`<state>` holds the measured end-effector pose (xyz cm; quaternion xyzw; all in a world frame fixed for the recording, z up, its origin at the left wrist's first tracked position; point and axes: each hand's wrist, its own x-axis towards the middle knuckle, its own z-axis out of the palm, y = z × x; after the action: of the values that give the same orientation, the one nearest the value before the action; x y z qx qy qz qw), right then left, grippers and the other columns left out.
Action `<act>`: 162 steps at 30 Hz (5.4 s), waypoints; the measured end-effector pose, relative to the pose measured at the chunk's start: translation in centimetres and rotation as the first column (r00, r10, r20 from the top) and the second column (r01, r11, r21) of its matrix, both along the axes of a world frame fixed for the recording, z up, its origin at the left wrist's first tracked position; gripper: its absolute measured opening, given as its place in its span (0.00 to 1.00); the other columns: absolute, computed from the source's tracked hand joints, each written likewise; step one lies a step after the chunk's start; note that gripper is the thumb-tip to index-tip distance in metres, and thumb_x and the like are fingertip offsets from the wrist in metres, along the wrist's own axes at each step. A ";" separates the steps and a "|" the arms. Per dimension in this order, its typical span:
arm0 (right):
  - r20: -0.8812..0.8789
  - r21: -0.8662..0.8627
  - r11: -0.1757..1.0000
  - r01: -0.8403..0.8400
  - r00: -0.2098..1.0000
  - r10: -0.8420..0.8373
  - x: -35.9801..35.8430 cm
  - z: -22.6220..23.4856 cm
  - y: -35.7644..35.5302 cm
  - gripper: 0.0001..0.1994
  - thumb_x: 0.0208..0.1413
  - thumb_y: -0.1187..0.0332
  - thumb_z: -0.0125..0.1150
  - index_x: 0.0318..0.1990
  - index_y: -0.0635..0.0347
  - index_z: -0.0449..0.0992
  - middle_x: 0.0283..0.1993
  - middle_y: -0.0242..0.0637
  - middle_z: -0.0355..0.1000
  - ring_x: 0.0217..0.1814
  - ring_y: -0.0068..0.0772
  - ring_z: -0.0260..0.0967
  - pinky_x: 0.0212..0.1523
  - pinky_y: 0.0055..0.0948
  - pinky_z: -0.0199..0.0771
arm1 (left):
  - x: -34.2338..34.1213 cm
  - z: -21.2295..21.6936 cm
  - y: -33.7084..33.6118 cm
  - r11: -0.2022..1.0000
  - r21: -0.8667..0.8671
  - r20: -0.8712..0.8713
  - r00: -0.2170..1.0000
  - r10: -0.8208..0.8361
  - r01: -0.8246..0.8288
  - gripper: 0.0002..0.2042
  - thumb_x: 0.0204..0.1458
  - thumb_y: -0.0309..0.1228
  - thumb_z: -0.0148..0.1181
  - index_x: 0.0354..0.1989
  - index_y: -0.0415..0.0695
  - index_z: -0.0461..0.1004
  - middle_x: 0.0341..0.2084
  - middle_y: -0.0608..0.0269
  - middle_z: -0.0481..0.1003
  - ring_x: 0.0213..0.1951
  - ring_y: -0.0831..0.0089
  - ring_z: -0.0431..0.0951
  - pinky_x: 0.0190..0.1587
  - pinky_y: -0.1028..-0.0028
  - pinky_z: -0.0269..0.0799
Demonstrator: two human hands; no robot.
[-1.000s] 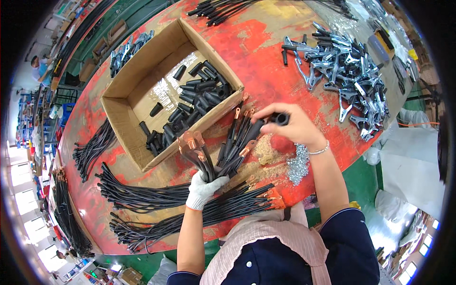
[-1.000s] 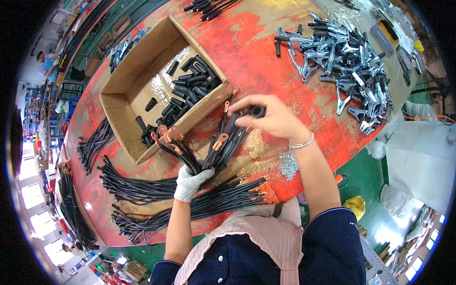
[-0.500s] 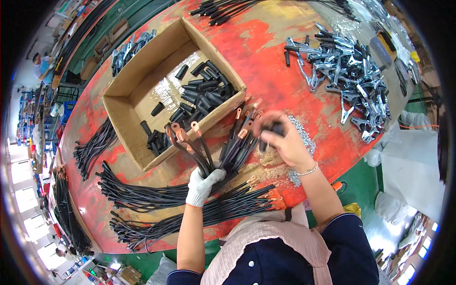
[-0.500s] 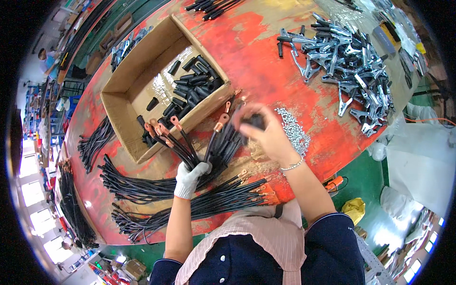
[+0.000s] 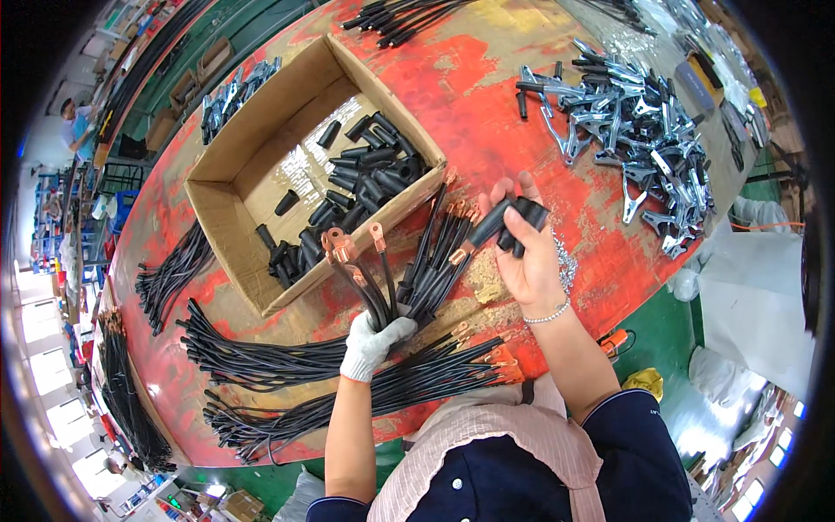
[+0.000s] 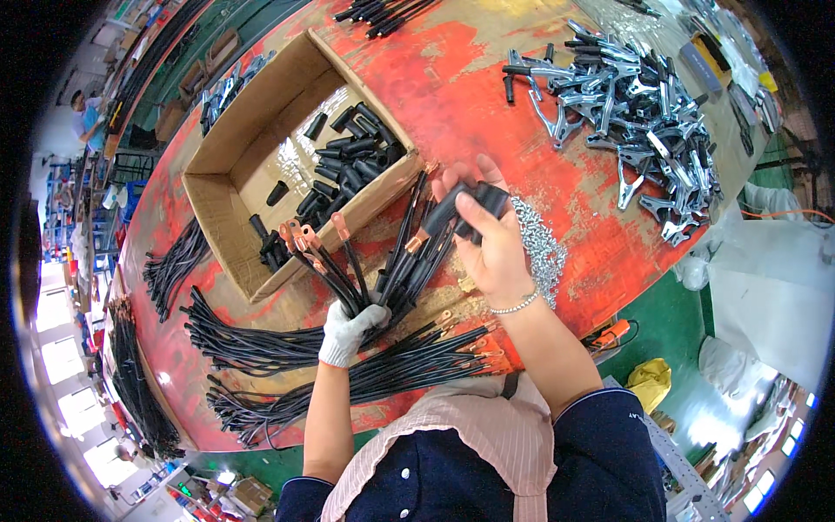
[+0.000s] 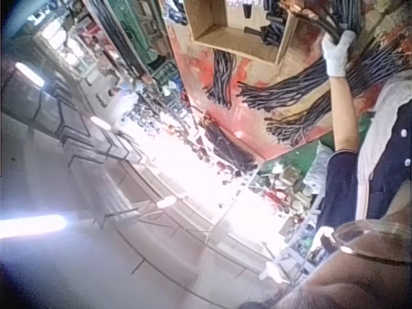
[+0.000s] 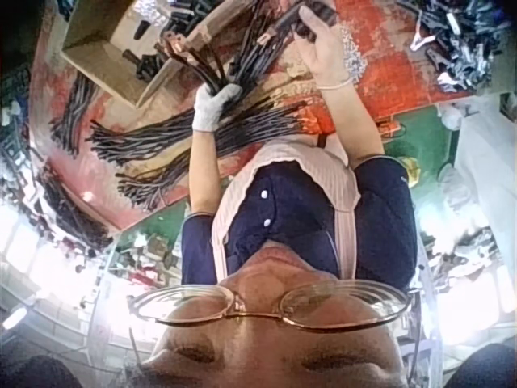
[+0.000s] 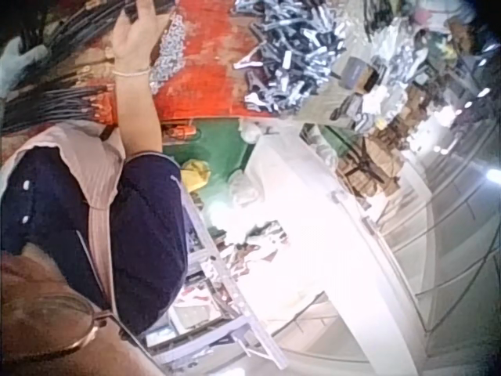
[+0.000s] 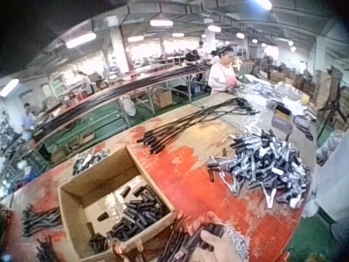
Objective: Assembling heavy-duty electrical cables by attaching alligator clips and protective rubber sleeves.
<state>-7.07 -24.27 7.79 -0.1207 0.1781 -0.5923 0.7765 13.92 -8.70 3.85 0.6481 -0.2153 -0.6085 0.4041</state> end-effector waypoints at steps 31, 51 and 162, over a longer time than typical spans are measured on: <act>-0.665 0.005 0.967 -0.253 0.722 0.192 0.2 -2.1 0.3 0.22 0.57 0.68 0.65 0.58 0.62 0.71 0.51 0.33 0.74 0.51 0.20 0.69 0.53 0.22 0.67 | -0.8 0.1 0.9 1.000 -0.013 0.105 0.994 0.010 -0.009 0.16 0.42 0.24 0.72 0.41 0.39 0.75 0.34 0.66 0.78 0.34 0.80 0.77 0.37 0.78 0.74; -0.606 0.037 0.982 -0.187 0.777 0.171 -1.4 0.4 -0.1 0.16 0.55 0.76 0.64 0.52 0.66 0.72 0.45 0.41 0.77 0.44 0.25 0.75 0.31 0.16 0.69 | -2.7 -2.1 1.5 1.000 0.000 0.217 0.976 0.020 -0.020 0.13 0.39 0.21 0.73 0.34 0.38 0.77 0.27 0.67 0.78 0.28 0.78 0.77 0.34 0.76 0.75; -0.439 0.303 -0.500 -0.811 0.347 -0.829 23.2 -8.3 -22.0 0.19 0.56 0.71 0.48 0.55 0.41 0.67 0.52 0.35 0.66 0.51 0.40 0.71 0.49 0.37 0.75 | -0.7 -5.2 1.3 0.851 -0.213 0.866 0.496 -0.064 0.481 0.18 0.43 0.37 0.65 0.45 0.53 0.77 0.24 0.64 0.76 0.27 0.63 0.78 0.29 0.64 0.74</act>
<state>16.12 -46.28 -0.55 0.9805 0.1344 -0.1386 0.0359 13.26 -7.39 -1.33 0.7075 -0.6110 -0.2197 0.2790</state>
